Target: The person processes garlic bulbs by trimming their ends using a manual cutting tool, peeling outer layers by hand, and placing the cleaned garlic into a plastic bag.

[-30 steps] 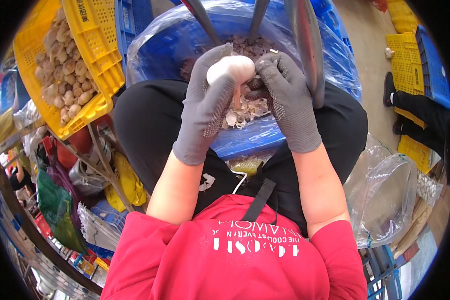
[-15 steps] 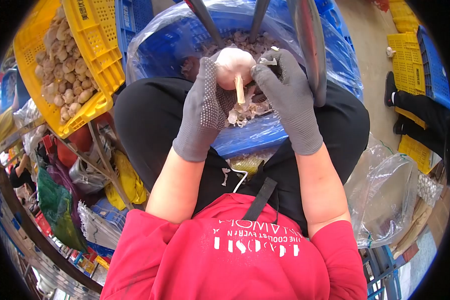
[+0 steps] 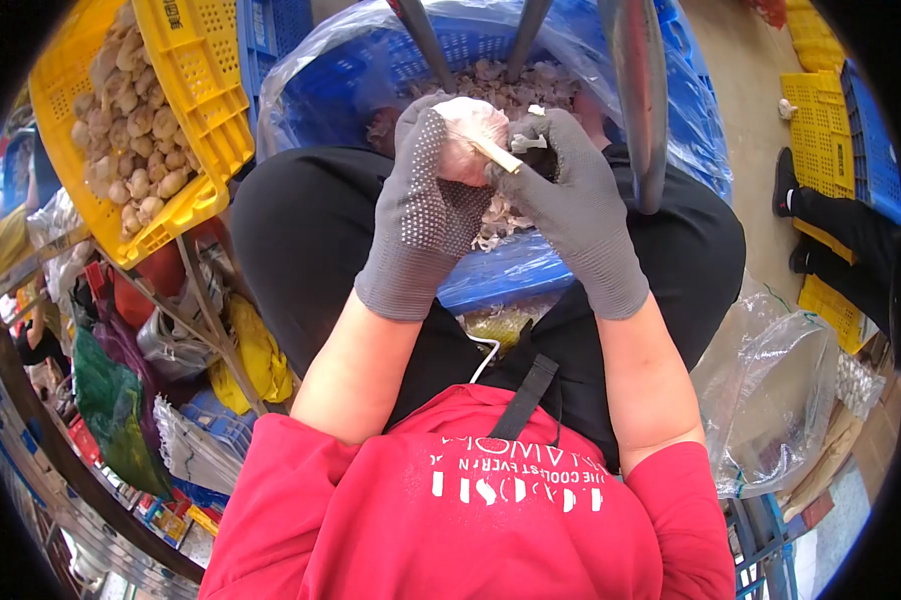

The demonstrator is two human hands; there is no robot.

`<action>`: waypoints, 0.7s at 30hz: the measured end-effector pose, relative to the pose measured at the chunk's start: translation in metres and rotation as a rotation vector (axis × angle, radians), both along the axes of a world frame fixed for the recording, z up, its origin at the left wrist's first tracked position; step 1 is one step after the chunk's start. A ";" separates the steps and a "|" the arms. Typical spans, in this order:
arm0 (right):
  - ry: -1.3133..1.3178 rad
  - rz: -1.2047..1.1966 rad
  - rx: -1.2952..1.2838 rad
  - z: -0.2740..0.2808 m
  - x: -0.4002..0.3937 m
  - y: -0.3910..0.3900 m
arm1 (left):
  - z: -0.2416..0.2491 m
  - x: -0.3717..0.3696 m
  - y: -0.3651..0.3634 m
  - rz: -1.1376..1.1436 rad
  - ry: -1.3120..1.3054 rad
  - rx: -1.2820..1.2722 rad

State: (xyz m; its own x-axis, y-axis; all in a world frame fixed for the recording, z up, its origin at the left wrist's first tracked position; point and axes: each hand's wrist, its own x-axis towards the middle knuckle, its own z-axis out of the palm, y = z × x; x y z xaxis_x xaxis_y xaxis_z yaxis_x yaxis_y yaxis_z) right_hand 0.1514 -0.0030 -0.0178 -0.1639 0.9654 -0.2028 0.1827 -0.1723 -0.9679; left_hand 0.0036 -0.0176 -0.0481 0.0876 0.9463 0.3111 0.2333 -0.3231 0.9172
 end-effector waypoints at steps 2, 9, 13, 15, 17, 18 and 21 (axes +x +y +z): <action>-0.063 -0.003 0.025 0.003 -0.004 0.000 | 0.000 0.009 -0.001 0.029 -0.368 -0.205; -0.002 -0.012 0.168 -0.002 -0.002 0.003 | 0.000 0.007 -0.003 0.035 -0.155 -0.003; -0.016 0.008 0.041 0.008 0.000 0.005 | 0.036 0.019 -0.002 0.078 -1.246 -0.669; -0.029 -0.029 0.029 0.005 -0.001 0.005 | 0.005 0.015 -0.004 0.054 -0.657 -0.318; -0.075 -0.031 0.056 0.008 -0.001 0.004 | -0.009 0.013 -0.004 0.028 -0.065 0.029; -0.121 -0.035 0.083 0.010 -0.001 0.005 | -0.010 0.014 -0.003 0.064 -0.105 -0.083; -0.109 -0.046 0.118 0.003 -0.002 0.005 | -0.004 0.017 -0.004 0.079 -0.221 -0.235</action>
State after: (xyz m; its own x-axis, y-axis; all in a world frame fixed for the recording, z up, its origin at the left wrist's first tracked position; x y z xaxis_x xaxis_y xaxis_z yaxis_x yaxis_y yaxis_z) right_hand 0.1496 0.0025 -0.0144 -0.1020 0.9896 -0.1017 0.2823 -0.0692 -0.9568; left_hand 0.0211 -0.0214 -0.0519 -0.0348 0.9956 0.0868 0.0359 -0.0856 0.9957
